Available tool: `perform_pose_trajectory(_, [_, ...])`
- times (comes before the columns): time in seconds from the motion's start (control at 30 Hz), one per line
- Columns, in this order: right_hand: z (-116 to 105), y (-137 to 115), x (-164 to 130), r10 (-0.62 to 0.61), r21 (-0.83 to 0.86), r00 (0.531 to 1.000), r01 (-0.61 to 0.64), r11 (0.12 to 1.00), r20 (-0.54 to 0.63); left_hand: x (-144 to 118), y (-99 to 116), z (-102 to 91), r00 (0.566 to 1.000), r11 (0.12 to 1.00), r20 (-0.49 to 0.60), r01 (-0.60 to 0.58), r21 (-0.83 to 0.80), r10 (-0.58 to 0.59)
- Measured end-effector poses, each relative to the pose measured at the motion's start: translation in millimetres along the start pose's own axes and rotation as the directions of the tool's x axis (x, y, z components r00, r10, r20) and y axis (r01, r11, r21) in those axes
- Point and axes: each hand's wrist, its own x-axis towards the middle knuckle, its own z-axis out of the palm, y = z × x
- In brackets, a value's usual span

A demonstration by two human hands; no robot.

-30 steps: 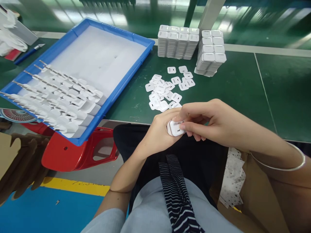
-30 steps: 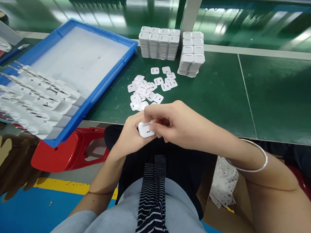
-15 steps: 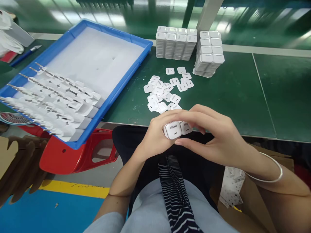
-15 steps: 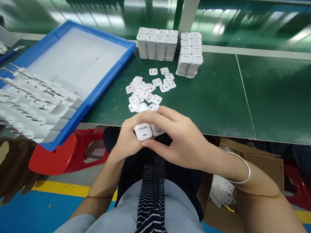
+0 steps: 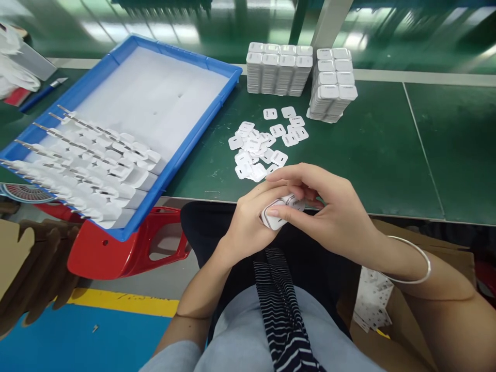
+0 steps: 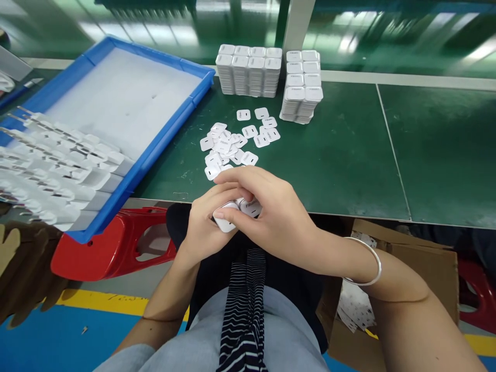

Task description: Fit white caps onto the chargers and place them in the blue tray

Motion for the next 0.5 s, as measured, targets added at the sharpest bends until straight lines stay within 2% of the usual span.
perform_pose_trajectory(0.13, [-1.1, 1.9, 1.1, 0.058, 0.075, 0.998, -0.061, 0.995, 0.038, -1.1, -0.8, 0.1, 0.997, 0.993, -0.013, 0.073, -0.090, -0.074])
perform_pose_trajectory(0.3, [-8.2, 7.9, -4.6, 0.082, 0.303, 0.994, -0.102, 0.947, 0.078, -1.2, -3.4, -5.8, 0.991, 0.964, -0.012, 0.126, -0.236, -0.132])
perform_pose_trajectory(0.5, [-4.2, 8.2, -6.7, 0.087, 0.248, 0.991, -0.110, 0.963, 0.102, -1.9, -6.9, -5.5, 0.989, 0.950, -0.036, 0.127, -0.284, -0.143])
